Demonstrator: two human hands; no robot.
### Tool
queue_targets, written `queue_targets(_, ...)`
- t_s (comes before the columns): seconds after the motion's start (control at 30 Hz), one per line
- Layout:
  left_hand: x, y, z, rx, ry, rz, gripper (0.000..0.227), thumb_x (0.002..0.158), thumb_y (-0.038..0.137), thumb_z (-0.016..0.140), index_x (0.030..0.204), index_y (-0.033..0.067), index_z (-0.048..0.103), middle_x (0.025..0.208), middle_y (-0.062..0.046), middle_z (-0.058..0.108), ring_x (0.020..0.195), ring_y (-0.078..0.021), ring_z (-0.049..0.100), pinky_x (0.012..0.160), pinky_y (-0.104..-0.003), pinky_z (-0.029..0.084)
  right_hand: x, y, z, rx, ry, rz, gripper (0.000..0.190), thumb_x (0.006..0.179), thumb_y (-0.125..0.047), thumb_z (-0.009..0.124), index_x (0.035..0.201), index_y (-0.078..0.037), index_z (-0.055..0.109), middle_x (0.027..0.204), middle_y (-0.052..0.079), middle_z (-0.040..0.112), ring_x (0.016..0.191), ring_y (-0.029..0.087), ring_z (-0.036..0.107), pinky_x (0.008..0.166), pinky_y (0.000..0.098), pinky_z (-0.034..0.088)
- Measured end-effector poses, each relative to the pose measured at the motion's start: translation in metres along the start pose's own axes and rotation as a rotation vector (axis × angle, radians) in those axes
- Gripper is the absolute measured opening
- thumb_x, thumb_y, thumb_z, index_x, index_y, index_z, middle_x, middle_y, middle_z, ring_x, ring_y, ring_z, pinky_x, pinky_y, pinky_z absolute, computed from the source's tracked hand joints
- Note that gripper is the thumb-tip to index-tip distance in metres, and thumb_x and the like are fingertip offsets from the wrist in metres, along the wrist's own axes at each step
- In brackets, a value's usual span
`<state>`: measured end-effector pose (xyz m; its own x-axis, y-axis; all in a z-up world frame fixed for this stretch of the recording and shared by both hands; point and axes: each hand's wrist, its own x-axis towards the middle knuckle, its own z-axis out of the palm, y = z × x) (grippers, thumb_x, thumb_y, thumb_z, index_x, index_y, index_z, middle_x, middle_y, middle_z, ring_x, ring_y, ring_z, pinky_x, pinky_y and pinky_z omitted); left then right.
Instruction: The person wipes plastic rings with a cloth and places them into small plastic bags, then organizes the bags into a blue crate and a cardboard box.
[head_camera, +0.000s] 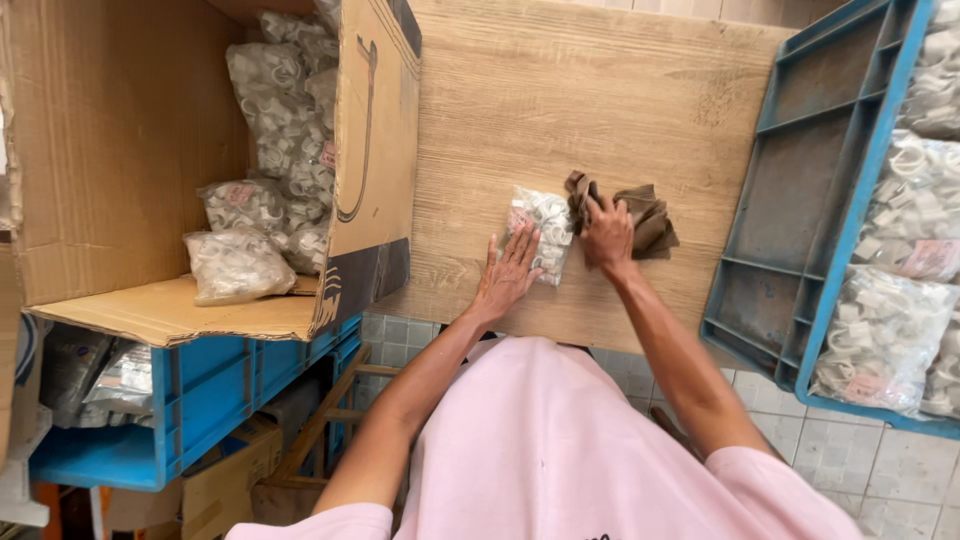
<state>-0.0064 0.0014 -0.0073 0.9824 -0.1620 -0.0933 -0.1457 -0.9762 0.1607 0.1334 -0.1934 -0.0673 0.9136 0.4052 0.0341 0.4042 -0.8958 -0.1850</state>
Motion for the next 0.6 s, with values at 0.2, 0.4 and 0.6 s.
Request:
queue_targets(0.2,0.001,-0.005,-0.001,-0.094,0.002,-0.002,0.074,0.097,0.047,0.046,0.158,0.0126,0.020,0.166,-0.008,0.014,0.153,-0.0210,0.010,0.119,-0.057,0.009,-0.013,-0.062,-0.052,0.036,0.121,-0.284,0.050,0.080,-0.017,0.064,0.129,-0.030,0.061,0.118,0.003,0.057,0.093,0.027,0.055,0.066,0.0370,0.048)
queue_targets(0.4,0.001,-0.007,-0.006,-0.152,0.029,0.043,0.072,0.100,0.047,0.042,0.158,0.0111,0.017,0.165,-0.010,0.014,0.153,-0.0227,0.011,0.120,-0.053,0.009,0.026,-0.013,-0.026,-0.031,-0.042,-0.062,0.044,0.081,-0.025,0.069,0.124,-0.027,0.062,0.105,0.003,0.060,0.087,0.030,0.057,0.057,0.0416,0.053)
queue_targets(0.6,-0.001,-0.003,-0.014,-0.068,0.034,0.021,0.072,0.097,0.048,0.047,0.155,0.0092,0.027,0.163,-0.011,0.021,0.152,-0.0220,0.014,0.121,-0.049,0.003,0.002,-0.071,-0.084,0.090,0.024,-0.329,0.044,0.085,-0.021,0.063,0.128,-0.031,0.058,0.125,-0.002,0.058,0.090,0.030,0.058,0.065,0.0399,0.055)
